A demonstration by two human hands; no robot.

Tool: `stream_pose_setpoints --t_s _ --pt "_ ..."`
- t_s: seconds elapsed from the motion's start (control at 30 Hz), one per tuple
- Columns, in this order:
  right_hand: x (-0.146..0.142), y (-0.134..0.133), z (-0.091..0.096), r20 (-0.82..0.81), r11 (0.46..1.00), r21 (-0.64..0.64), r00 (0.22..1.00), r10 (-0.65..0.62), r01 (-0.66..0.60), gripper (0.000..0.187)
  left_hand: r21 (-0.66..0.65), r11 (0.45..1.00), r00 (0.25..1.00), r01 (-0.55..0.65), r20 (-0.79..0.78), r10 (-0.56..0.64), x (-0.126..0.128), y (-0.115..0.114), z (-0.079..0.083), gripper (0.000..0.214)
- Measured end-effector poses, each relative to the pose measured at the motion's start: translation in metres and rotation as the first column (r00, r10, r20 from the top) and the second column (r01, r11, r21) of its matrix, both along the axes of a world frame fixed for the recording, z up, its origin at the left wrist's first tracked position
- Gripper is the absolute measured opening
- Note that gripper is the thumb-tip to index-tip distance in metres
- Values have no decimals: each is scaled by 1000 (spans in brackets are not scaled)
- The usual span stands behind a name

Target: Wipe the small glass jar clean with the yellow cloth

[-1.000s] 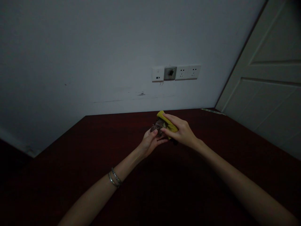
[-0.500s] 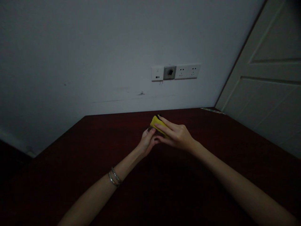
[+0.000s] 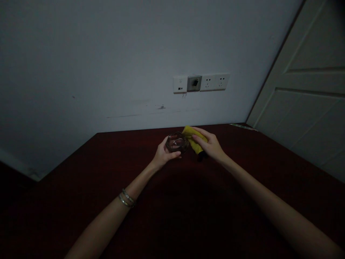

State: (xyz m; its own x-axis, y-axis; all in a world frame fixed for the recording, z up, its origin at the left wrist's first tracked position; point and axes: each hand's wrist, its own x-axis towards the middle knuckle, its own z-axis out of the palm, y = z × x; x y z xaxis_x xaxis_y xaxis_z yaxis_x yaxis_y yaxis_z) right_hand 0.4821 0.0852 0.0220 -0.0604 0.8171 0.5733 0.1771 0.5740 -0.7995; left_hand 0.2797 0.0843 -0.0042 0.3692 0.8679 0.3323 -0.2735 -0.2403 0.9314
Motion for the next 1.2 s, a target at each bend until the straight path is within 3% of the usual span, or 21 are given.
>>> stream_pose_setpoints --t_s 0.13,0.37,0.53,0.6,0.7,0.83,1.0,1.07,1.2 --pt "-9 -5 -5 40 1000 25 999 1 -2 37 81 997 998 -6 -63 11 -1 3 2 74" --pt "-20 -18 -14 182 961 231 964 -195 151 39 135 969 974 -209 -60 219 -1 9 -2 65" --pt "-30 -35 -15 328 922 386 928 -175 38 43 35 948 947 -317 -47 318 -8 19 -8 68" --pt "-32 -38 -13 337 938 347 933 -125 0 42 17 946 945 -324 -41 325 -12 23 -10 68" --pt "-24 -31 -8 189 970 226 972 -138 94 37 29 956 953 -293 -65 295 -16 26 -10 67" --pt "-6 -10 -4 -10 973 91 977 -212 212 35 204 965 963 -162 -183 200 -18 19 0 74" --pt "2 0 -7 8 995 15 995 -102 102 33 504 864 870 -17 -417 261 -13 3 17 77" --pt "-1 -1 -10 27 997 1 997 -73 73 33 541 841 850 -18 -435 298 -10 -1 19 76" --pt "-6 -4 -15 38 996 1 995 -90 90 33 528 845 827 -79 -438 351 -7 0 15 76"
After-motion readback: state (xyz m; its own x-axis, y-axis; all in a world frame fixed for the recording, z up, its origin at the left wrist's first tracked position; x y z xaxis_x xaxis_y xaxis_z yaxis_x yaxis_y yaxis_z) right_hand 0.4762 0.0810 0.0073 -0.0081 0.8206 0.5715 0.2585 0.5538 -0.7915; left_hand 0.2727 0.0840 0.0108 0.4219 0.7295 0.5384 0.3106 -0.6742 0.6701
